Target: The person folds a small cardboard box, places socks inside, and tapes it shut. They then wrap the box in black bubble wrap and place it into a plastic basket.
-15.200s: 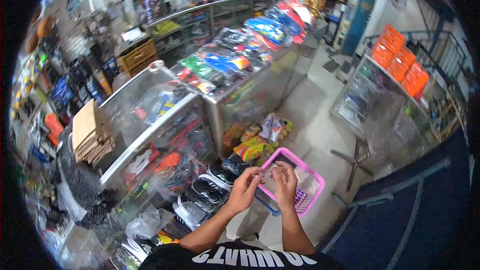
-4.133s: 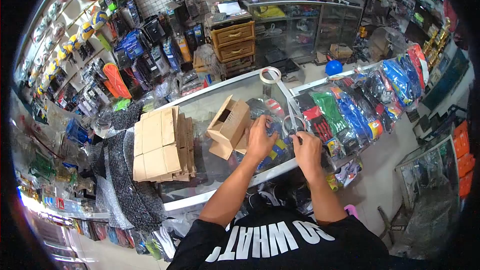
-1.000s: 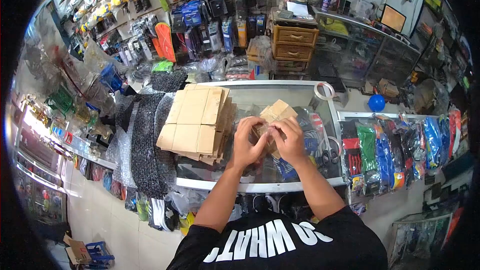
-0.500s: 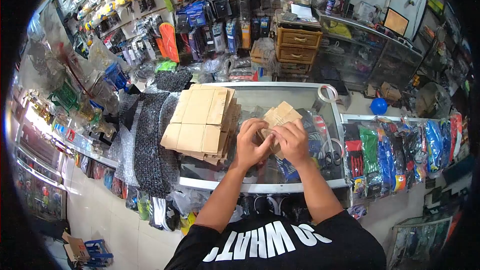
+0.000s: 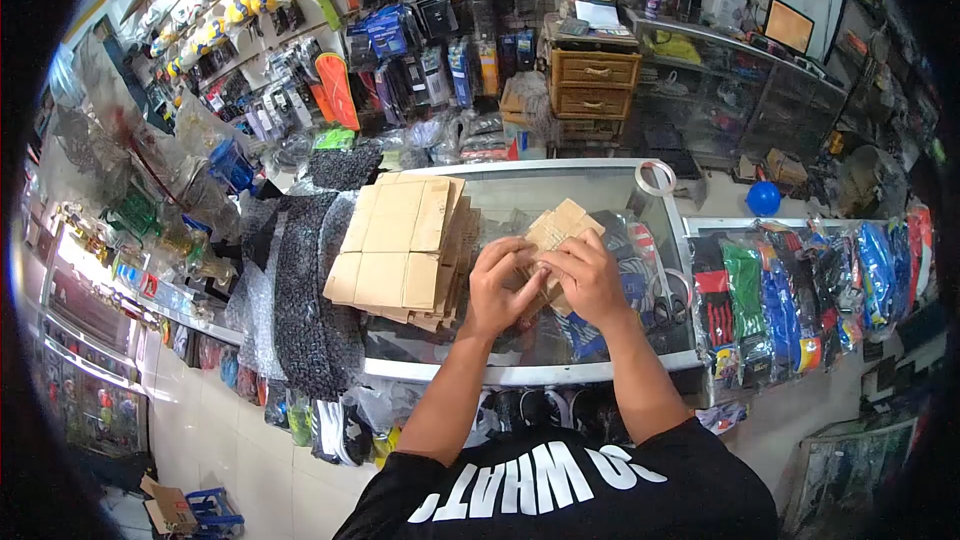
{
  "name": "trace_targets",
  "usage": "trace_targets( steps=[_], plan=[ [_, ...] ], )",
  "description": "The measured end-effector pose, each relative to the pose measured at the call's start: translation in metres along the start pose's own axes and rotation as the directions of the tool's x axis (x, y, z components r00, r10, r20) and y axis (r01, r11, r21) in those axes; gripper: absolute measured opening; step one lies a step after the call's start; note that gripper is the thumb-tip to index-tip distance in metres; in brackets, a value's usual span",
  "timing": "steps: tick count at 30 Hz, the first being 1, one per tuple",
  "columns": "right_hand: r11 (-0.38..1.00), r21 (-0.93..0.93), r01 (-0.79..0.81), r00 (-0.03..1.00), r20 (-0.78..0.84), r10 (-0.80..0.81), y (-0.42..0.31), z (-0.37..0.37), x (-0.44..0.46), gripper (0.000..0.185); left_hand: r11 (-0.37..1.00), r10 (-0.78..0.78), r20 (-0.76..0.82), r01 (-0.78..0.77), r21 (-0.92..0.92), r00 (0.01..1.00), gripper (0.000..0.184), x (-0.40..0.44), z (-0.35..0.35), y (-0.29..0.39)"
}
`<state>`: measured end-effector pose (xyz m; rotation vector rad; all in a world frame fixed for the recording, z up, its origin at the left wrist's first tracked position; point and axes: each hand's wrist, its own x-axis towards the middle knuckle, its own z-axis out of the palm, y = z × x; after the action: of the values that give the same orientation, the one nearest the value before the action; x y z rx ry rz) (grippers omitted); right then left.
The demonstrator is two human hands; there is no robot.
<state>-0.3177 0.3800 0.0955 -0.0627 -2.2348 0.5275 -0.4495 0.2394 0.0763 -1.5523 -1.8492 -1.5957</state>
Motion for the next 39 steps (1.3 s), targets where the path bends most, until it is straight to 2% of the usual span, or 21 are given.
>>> trace_targets(
  steps=[4,10,13,15,18,22,26,28,29,31,32,37,39],
  plan=[
    [0.999,0.035,-0.011,0.999,0.035,0.010,0.004,-0.002,0.001,0.020,0.998,0.056,0.000,-0.056,0.038,0.998,0.023,0.001,-0.001,0.002],
    [0.995,0.086,-0.042,0.993,0.115,0.032,0.000,-0.012,0.003,0.018,1.000,-0.007,0.021,0.007,0.026,1.000,0.017,-0.003,0.001,-0.001],
    [0.990,0.117,-0.078,0.988,0.138,0.062,-0.001,-0.011,0.000,0.025,0.999,-0.037,0.012,0.037,-0.007,0.999,0.017,-0.002,0.000,0.000],
    [0.999,0.036,-0.028,0.996,0.091,0.025,-0.005,-0.007,-0.002,0.033,0.999,-0.031,0.020,0.032,-0.026,0.999,0.017,-0.002,-0.001,-0.003],
    [0.999,0.054,-0.005,0.992,0.128,-0.002,-0.006,-0.010,-0.003,0.039,0.998,-0.039,0.019,0.040,-0.056,0.999,0.016,-0.001,0.000,-0.002],
    [0.997,0.070,-0.014,0.991,0.134,0.005,-0.004,-0.009,-0.004,0.040,0.995,-0.074,0.001,0.073,-0.068,0.997,0.013,-0.002,0.001,-0.002],
    [0.997,0.077,-0.019,0.989,0.145,0.008,-0.002,-0.006,-0.006,0.040,0.997,-0.040,0.012,0.041,-0.070,0.999,0.017,-0.004,0.000,-0.005],
    [0.997,0.072,-0.021,0.989,0.144,0.010,-0.002,-0.007,-0.006,0.038,0.974,-0.168,0.012,0.168,-0.151,0.986,0.029,-0.006,0.000,-0.004],
    [0.998,0.065,-0.017,0.993,0.113,0.010,-0.004,-0.006,-0.006,0.037,0.974,-0.166,0.012,0.166,-0.152,0.986,0.029,-0.007,0.002,-0.008],
    [0.998,0.057,-0.016,0.997,0.081,0.011,-0.004,-0.005,-0.006,0.036,0.917,-0.284,0.006,0.274,-0.290,0.959,0.041,-0.008,0.006,-0.014],
    [1.000,0.027,-0.013,0.999,0.041,0.012,-0.003,-0.004,-0.005,0.035,0.760,-0.458,0.171,0.484,-0.433,0.872,0.043,-0.012,0.003,-0.015],
    [0.999,-0.020,-0.033,0.993,-0.110,0.031,0.004,-0.006,-0.006,0.031,0.731,-0.367,0.235,0.435,-0.526,0.900,0.046,-0.016,-0.005,-0.020],
    [0.995,0.010,-0.103,0.973,-0.207,0.103,0.007,-0.013,-0.007,0.027,0.719,-0.259,0.205,0.330,-0.612,0.944,0.059,-0.015,-0.007,-0.016]
  ],
)
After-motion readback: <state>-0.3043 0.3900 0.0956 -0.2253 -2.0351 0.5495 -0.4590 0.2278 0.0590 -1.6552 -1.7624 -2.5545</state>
